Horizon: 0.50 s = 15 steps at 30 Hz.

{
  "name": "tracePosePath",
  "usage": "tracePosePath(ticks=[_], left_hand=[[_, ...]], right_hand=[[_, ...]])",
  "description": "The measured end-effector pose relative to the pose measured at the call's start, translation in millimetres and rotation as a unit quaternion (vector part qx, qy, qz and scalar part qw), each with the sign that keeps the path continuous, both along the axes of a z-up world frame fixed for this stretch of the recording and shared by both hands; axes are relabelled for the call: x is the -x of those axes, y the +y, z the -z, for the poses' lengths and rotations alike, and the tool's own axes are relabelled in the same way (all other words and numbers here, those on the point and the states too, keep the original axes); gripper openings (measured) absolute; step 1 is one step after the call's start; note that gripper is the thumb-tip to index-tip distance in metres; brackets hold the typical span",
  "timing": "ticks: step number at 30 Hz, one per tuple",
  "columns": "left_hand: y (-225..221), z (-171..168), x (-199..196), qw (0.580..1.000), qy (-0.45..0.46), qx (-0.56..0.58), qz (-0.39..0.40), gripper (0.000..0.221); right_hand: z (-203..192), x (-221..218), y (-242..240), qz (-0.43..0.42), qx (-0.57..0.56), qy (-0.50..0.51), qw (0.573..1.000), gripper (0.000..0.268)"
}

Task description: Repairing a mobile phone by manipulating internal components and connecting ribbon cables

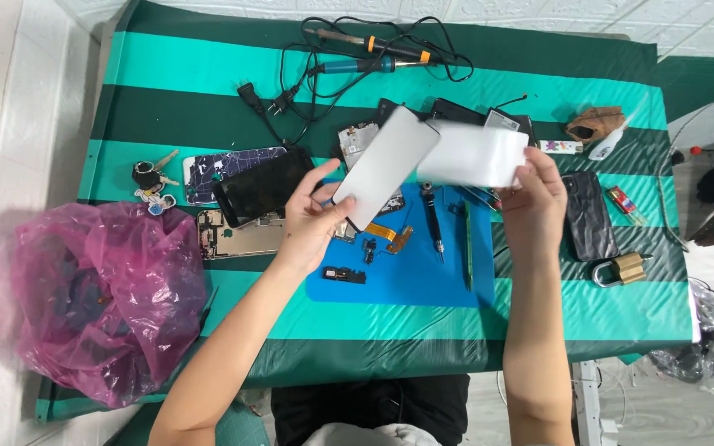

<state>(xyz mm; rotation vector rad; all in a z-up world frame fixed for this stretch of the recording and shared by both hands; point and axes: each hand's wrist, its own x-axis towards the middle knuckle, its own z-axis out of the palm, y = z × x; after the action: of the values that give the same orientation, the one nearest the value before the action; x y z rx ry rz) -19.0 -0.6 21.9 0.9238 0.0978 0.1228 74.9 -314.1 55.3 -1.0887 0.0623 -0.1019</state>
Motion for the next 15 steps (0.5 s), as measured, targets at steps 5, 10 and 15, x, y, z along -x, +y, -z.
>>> tracePosePath(ticks=[5, 10, 15], left_hand=[[0, -14, 3, 0.994, 0.002, 0.071, 0.084, 0.061], [-1, -16, 6, 0.978, 0.048, 0.117, 0.167, 0.056], [-8, 5, 5, 0.989, 0.025, 0.021, 0.146, 0.064]], right_hand=[[14, 0, 1, 0.001, 0.247, -0.010, 0.969, 0.038], [14, 12, 22, 0.005, 0.558, -0.049, 0.829, 0.043], [-1, 23, 45, 0.049, 0.585, -0.295, 0.754, 0.048]])
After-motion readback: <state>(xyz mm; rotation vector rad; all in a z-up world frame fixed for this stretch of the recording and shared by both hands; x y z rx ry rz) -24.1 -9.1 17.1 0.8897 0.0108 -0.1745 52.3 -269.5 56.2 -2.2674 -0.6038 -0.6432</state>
